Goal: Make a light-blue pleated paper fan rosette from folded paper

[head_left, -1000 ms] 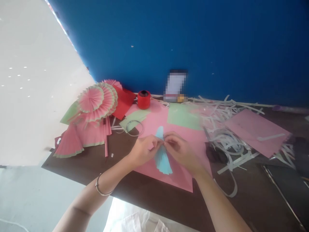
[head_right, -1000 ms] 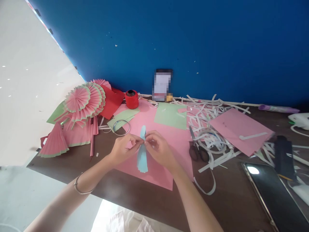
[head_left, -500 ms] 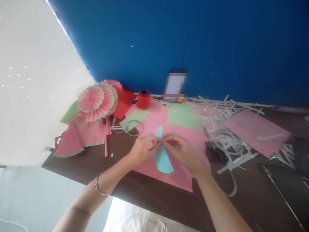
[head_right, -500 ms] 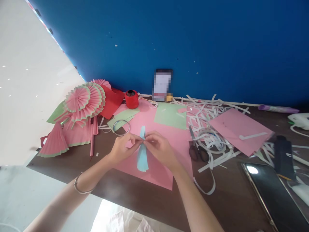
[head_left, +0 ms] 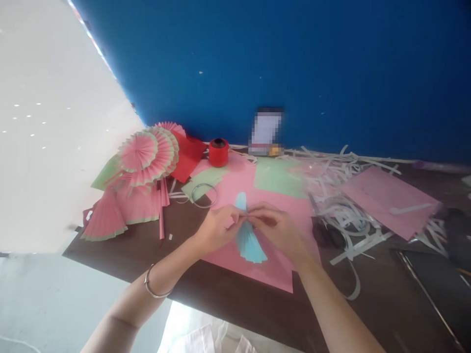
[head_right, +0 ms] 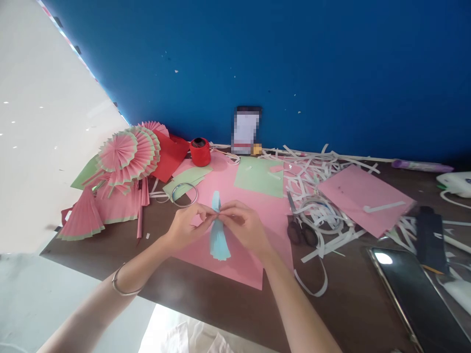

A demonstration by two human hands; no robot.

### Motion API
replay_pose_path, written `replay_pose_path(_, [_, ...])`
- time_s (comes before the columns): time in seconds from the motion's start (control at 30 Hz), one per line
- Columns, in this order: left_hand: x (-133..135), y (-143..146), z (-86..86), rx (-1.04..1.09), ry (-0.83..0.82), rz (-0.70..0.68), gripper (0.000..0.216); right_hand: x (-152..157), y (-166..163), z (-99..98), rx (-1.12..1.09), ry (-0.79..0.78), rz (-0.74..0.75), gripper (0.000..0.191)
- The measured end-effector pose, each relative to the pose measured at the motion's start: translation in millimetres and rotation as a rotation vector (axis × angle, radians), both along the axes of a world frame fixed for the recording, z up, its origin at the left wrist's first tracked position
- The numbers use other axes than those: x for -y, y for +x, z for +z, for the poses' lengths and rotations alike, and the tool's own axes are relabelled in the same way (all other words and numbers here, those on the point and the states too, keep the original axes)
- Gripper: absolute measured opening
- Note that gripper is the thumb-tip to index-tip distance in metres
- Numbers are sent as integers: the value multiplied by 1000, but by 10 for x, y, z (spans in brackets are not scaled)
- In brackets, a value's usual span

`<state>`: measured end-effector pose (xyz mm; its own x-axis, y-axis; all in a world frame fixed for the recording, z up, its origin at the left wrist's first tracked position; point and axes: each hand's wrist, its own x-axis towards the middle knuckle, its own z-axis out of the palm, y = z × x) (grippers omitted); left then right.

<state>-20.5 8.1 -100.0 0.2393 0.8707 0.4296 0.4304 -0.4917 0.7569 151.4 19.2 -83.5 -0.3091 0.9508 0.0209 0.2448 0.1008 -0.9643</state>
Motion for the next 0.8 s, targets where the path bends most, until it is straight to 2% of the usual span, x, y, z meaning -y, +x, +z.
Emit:
replay_pose_path(0.13, [4,4,12,11,12,-7,18,21,-32,6,-1,77,-43,13])
replay_pose_path(0.27, [15,0,14,9,-21,2,17,21,-33,3,2,89,-37,14])
replay_pose_path(0.43, [14,-5,-4,1,-30,-16,15,-2,-11,-30,-35,6,13,20])
replay_pose_path(0.8, [-5,-11,3,-14,-14,2,15,-15,-11,-6,-122,-178,-42,28])
